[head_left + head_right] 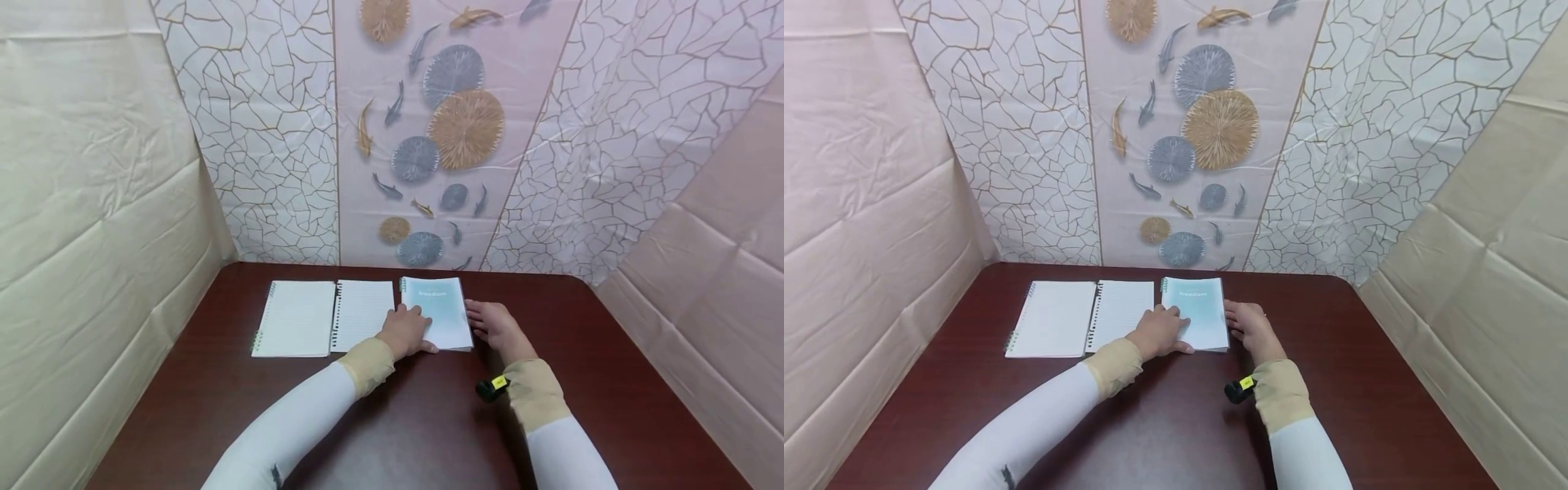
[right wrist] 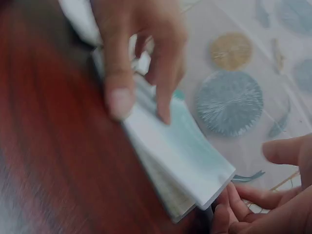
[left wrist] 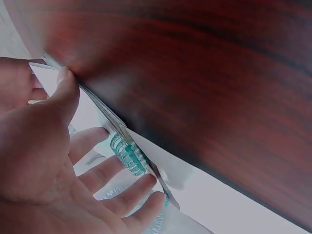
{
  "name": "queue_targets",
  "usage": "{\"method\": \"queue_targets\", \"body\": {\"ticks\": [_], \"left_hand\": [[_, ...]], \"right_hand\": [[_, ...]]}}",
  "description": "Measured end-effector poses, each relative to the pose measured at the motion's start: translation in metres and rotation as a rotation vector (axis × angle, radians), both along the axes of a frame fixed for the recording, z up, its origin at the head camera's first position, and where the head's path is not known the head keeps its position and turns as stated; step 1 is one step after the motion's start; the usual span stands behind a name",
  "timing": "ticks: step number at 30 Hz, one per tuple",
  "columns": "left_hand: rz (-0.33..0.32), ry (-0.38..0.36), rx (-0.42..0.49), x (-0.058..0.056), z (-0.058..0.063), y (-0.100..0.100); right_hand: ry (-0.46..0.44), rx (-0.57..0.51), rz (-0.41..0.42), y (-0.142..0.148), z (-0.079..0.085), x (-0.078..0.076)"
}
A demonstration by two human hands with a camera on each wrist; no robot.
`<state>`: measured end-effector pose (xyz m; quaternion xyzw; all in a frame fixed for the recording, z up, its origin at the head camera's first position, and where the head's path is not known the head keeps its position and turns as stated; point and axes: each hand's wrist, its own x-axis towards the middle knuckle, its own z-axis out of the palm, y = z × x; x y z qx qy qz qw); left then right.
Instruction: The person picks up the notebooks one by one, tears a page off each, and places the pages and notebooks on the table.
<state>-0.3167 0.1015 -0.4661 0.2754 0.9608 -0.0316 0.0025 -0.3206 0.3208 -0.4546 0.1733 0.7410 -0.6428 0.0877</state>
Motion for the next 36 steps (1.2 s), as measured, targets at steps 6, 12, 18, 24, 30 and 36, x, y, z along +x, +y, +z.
{"method": "queue_targets", "body": {"ticks": [6,12,18,24,30,36], "left_hand": [[0.004,-0.018,0.004,0.002,0.004,-0.001],[-0.004,-0.037,0.012,0.000,0.010,0.000],[-0.015,-0.061,0.031,0.002,0.014,-0.001],[-0.038,-0.088,0.177,-0.004,0.027,-0.011],[-0.018,-0.095,0.431,-0.016,0.043,-0.023],[0.003,-0.058,0.580,-0.023,0.056,-0.024]], "right_hand": [[0.058,0.279,0.059,-0.006,-0.008,0.002],[0.092,0.392,0.073,-0.007,-0.008,0.003],[0.132,0.480,0.091,-0.007,-0.009,0.003],[0.224,0.627,0.090,-0.010,0.003,0.007],[0.347,0.748,0.089,-0.015,0.025,0.012],[0.433,0.813,0.101,-0.030,0.044,0.017]]}}
